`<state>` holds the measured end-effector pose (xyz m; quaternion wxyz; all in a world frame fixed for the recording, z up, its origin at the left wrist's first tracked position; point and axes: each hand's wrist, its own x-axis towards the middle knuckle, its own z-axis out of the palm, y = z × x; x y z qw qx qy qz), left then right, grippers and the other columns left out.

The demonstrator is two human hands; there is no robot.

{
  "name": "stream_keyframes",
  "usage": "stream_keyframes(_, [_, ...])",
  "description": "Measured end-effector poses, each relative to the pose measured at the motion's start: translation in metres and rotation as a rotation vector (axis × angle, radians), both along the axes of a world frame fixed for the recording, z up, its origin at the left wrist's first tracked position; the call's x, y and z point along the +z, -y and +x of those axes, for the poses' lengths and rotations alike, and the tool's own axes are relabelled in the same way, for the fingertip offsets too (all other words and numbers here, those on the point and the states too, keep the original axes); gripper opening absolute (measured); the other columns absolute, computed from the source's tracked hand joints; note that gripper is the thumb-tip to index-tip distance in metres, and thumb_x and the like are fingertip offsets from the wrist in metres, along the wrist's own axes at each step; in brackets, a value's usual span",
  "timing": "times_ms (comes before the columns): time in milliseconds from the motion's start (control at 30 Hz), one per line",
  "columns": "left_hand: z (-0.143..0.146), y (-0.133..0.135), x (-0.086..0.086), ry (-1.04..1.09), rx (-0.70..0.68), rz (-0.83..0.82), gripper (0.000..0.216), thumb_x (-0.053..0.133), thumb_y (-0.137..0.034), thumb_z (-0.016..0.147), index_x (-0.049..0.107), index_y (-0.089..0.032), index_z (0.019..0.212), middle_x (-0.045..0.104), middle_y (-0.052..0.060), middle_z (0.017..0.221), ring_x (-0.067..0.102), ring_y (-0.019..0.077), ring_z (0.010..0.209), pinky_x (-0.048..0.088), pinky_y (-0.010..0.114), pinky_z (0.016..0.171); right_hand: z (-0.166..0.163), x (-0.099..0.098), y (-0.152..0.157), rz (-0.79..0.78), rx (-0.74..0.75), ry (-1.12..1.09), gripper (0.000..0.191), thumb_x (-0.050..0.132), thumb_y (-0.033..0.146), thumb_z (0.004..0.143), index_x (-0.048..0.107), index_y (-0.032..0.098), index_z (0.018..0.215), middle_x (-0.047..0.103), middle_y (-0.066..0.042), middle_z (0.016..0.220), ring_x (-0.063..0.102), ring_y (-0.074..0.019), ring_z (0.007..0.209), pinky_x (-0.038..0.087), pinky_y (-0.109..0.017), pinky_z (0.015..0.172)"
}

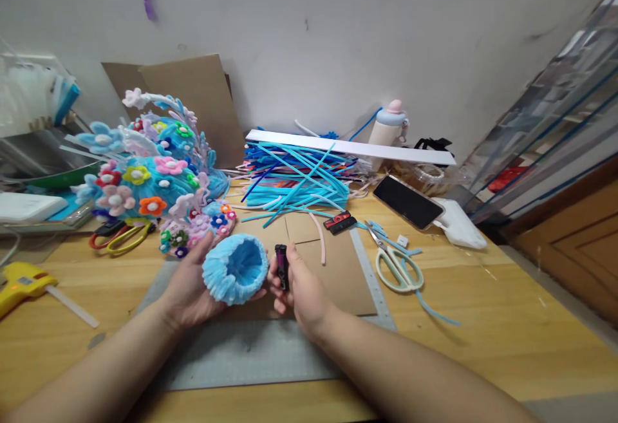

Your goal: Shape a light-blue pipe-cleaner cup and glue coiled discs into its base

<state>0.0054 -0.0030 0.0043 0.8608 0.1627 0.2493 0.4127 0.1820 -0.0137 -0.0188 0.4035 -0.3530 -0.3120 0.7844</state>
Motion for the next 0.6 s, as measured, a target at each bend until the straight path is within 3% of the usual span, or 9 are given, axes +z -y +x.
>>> stream_keyframes(100, [-0.006,0.000,-0.001,-0.012,0.069,-0.004,0.035,0.046,-0.043,0.088,0.064,-0.016,0.104,0.070,0.011,0.098,0.067,0.0289,0.085,0.046,0.060,0.084,0.006,0.000,-0.007,0.183,-0.112,0.255,0.047,0.044,0.066,0.080,0.048,0.020,0.071,0.035,0.005,0.061,0.031,-0.0102,0.052,0.027,-0.020,0.044])
stream_keyframes(267, [-0.002,0.001,-0.005,-0.056,0.087,-0.001,0.036,0.045,-0.042,0.090,0.060,-0.018,0.113,0.068,0.011,0.106,0.066,0.0277,0.092,0.048,0.056,0.086,0.018,0.004,-0.020,0.700,-0.232,0.807,0.034,0.059,0.049,0.078,0.051,0.020,0.064,0.045,0.003,0.063,0.041,-0.0137,0.063,0.030,-0.025,0.059])
stream_keyframes(367, [-0.002,0.003,-0.008,-0.002,0.050,0.025,0.039,0.043,-0.042,0.091,0.059,-0.016,0.116,0.066,0.013,0.113,0.063,0.0289,0.101,0.045,0.055,0.091,0.022,0.003,-0.024,0.762,-0.265,0.962,0.032,0.061,0.045,0.077,0.049,0.021,0.061,0.046,0.002,0.061,0.042,-0.0145,0.063,0.028,-0.026,0.059])
stream_keyframes(600, [-0.005,0.008,-0.015,0.097,-0.063,0.097,0.043,0.050,-0.020,0.077,0.059,-0.011,0.118,0.063,0.014,0.120,0.057,0.0310,0.113,0.028,0.058,0.106,0.021,-0.003,-0.023,0.764,-0.233,0.978,0.029,0.052,0.043,0.083,0.052,0.020,0.066,0.048,0.002,0.062,0.043,-0.0136,0.061,0.027,-0.025,0.056])
